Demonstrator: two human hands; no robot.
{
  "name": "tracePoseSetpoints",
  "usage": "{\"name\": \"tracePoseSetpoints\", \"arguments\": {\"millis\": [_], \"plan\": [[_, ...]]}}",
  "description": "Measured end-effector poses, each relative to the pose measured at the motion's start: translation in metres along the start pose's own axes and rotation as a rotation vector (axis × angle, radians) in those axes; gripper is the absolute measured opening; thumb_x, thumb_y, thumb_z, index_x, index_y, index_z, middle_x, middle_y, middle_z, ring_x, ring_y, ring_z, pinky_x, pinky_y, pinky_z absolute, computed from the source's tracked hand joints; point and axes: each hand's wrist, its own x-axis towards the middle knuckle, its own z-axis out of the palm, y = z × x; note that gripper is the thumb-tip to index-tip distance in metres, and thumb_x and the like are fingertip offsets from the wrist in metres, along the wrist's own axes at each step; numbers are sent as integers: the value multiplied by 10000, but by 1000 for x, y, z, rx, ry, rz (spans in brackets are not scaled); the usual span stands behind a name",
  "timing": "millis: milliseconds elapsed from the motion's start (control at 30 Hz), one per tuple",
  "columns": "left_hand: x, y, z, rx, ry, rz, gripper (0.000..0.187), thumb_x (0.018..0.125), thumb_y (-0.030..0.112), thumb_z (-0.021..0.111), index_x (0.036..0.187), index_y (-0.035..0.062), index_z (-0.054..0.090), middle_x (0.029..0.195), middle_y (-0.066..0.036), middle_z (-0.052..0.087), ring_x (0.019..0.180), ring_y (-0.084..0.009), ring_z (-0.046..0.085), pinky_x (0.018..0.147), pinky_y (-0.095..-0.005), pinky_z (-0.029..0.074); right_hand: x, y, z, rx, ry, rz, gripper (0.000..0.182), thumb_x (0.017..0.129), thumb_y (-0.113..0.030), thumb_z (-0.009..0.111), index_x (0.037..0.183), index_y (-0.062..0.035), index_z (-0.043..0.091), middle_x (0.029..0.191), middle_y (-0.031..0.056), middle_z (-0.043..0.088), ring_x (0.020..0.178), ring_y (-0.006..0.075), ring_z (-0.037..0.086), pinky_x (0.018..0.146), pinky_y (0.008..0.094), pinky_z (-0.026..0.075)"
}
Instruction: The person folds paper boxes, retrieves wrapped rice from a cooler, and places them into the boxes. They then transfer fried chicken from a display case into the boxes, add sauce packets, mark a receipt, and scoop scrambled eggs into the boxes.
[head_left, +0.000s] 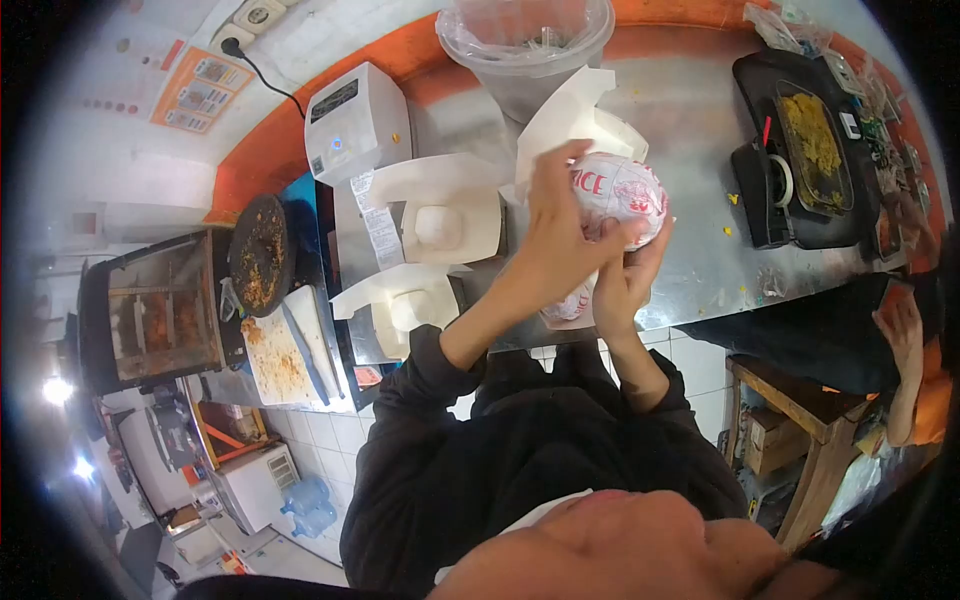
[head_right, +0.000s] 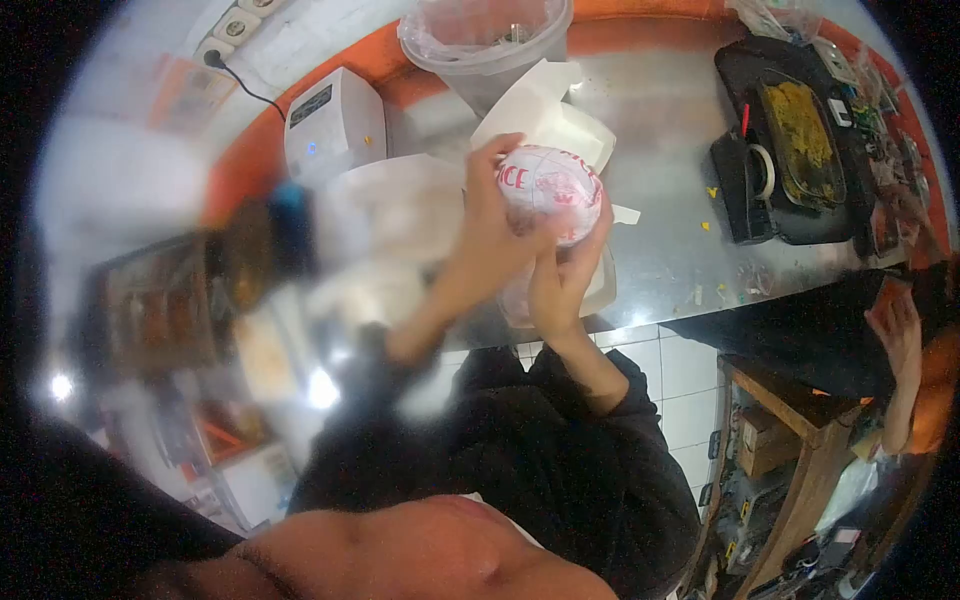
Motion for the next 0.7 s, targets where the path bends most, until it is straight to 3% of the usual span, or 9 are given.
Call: {"name": "tracePoseSetpoints", "arguments": {"millis": [100,200,267,333,367,400,533,600,700], "plan": [[3,7,8,240,70,135,858,612,321,795,1242,60,275,1183,-217,368,1019,-307,490,858,-407,428,14,-2,6,-194,-182,-258,612,849,5,503,1362,18,169,1334,196,309,1239,269,345,1036,371,270],[46,-5,-4,60,132,114,812,605,325,791,1220,66,329,1060,-181,488,990,-274,526,862,-386,427,31,-7,-4,-344,-377,-157,708,810,54,522,1404,-15,142,1358,163,330,1270,247,315,1045,390,269],[80,-23,-16,120,-53,15,738,601,309,779,1178,70,385,953,-178,575,947,-282,577,847,-388,441,41,-17,-16,-403,-296,-183,656,808,24,538,1382,4,221,1394,150,304,1274,249,322,1057,408,249],[107,-39,-20,548,-167,156,742,584,329,769,1160,29,410,983,-233,591,936,-328,595,818,-394,463,38,-22,-34,-363,-105,-242,555,828,2,530,1338,25,315,1377,159,341,1244,249,375,1037,404,289],[118,-53,-18,590,-244,6,741,592,336,757,1162,14,410,969,-232,596,916,-338,595,810,-384,468,34,-25,-45,-369,-120,-247,555,828,2,530,1338,25,315,1377,159,341,1244,249,375,1037,404,289],[126,-73,-14,629,-324,-144,740,600,342,744,1165,-1,410,955,-230,600,895,-348,595,802,-373,473,29,-28,-56,-409,-56,-222,490,840,-8,524,1302,35,365,1325,158,398,1194,240,425,1008,390,331],[120,-163,-12,1012,-572,-201,890,554,399,769,1222,-36,374,1062,-253,580,986,-362,578,824,-418,469,0,-18,-93,-445,14,-69,298,867,-33,513,1153,52,511,1096,133,564,988,188,552,865,322,451],[109,-173,-29,1122,-897,-245,892,538,337,782,1253,4,364,1138,-234,542,1020,-365,560,803,-440,479,-14,-14,-104,-452,-17,-37,258,870,-31,509,1114,49,531,1023,117,580,927,170,559,819,301,458],[94,-177,-40,1309,-904,-85,924,523,271,792,1299,65,334,1230,-219,464,1054,-394,529,800,-472,478,-32,-12,-100,-477,-11,89,155,878,-48,505,994,25,578,931,84,606,839,154,567,778,267,438]]}}
